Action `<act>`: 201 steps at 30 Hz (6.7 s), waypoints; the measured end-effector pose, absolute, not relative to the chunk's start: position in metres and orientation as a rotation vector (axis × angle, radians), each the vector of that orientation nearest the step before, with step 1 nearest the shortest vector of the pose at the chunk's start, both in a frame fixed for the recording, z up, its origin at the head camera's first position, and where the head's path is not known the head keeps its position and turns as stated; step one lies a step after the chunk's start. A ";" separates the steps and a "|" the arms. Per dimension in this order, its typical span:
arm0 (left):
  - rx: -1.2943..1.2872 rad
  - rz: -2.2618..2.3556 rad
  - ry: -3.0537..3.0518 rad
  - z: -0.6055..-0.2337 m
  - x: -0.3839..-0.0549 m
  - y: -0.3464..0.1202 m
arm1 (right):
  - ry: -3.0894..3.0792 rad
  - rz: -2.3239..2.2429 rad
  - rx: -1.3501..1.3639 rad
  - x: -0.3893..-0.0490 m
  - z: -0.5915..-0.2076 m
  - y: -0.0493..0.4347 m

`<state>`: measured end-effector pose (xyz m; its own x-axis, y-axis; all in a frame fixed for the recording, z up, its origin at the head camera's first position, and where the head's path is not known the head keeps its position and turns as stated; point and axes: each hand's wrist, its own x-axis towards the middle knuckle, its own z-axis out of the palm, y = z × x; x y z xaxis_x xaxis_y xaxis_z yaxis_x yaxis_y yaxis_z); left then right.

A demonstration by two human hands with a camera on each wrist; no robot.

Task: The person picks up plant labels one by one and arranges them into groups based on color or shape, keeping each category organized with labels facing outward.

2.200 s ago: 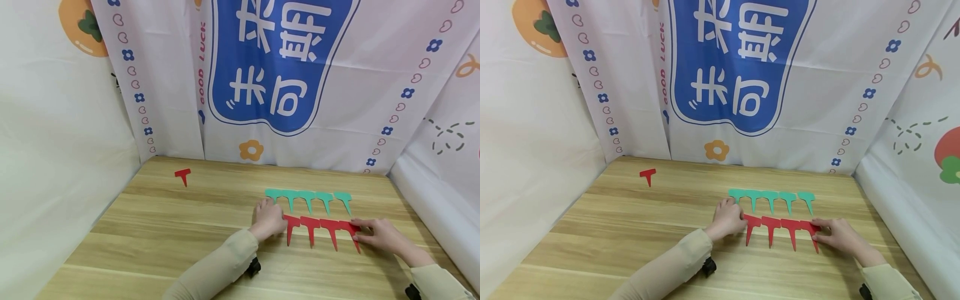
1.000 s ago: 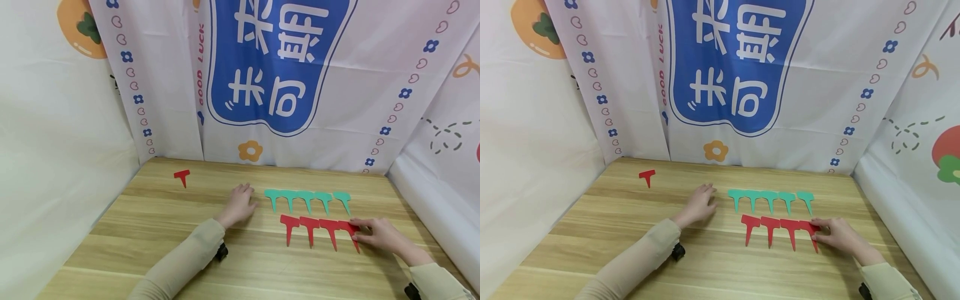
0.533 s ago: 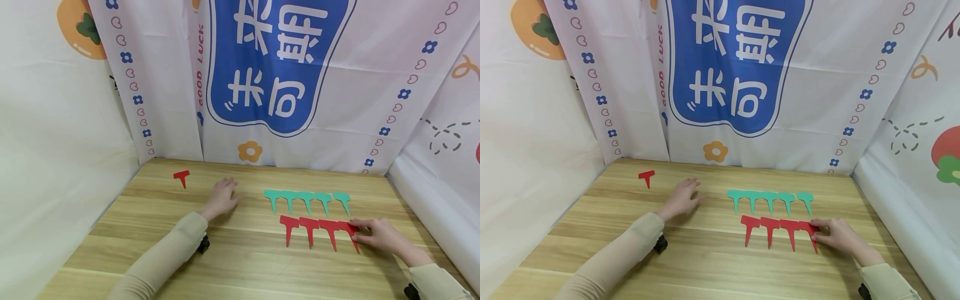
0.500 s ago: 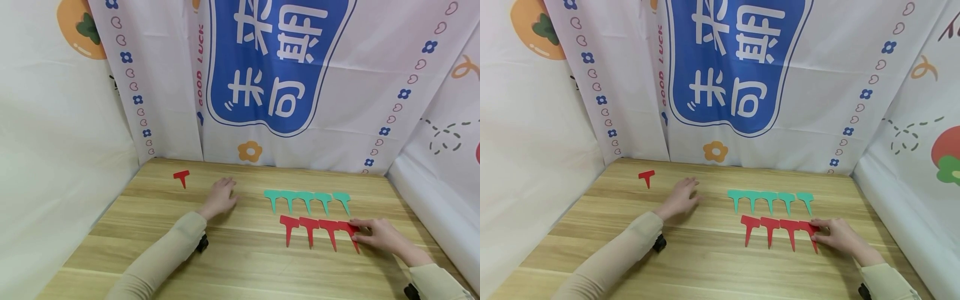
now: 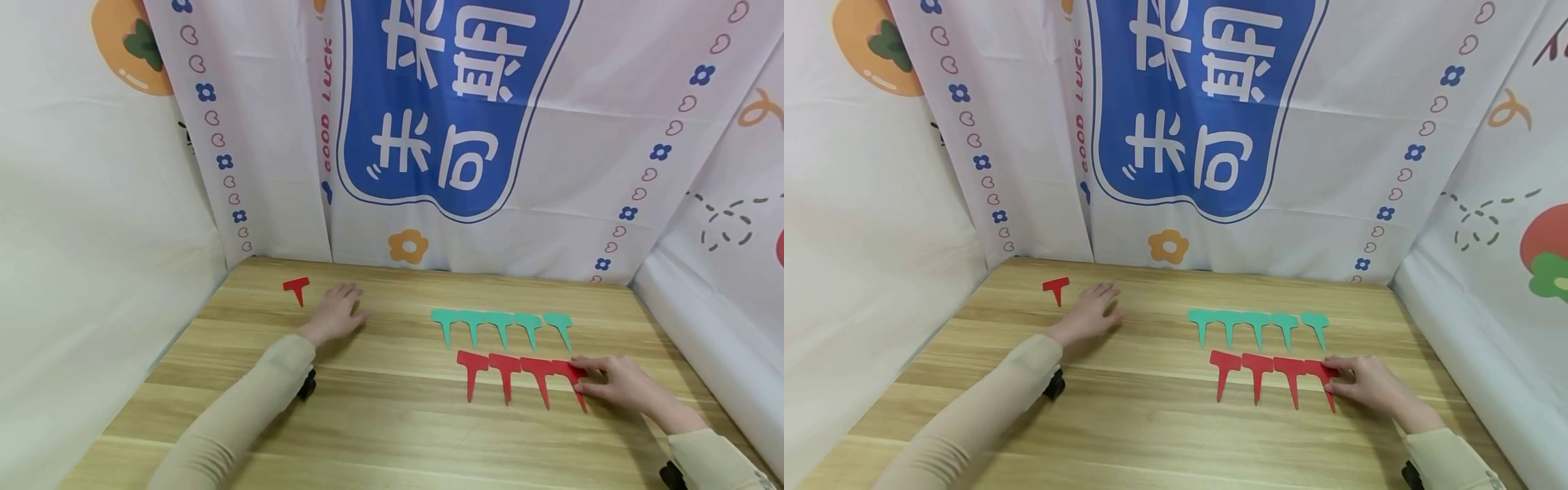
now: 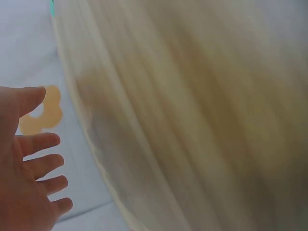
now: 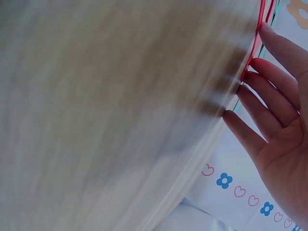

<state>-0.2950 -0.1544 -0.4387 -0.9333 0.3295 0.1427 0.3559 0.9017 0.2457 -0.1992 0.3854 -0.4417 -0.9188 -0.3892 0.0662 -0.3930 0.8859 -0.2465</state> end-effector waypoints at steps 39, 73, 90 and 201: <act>-0.183 -0.470 -2.997 -0.441 -0.318 -0.246 | -2.992 0.385 0.644 -0.201 -0.444 0.387; 0.493 -0.517 -2.998 -0.435 -0.347 -0.247 | -2.976 0.358 0.677 -0.202 -0.440 0.387; 0.764 -0.796 -2.955 -0.427 -0.349 -0.248 | -3.001 0.364 0.665 -0.202 -0.443 0.387; 0.221 -1.011 -2.919 -0.427 -0.310 -0.195 | -2.984 0.324 0.673 -0.203 -0.445 0.388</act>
<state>-0.3100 -0.1953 -0.4272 -0.9888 -0.1492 -0.0045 -0.1200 0.7766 0.6184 -0.2027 0.3883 -0.4445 -0.9020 -0.4174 0.1099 -0.4313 0.8821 -0.1896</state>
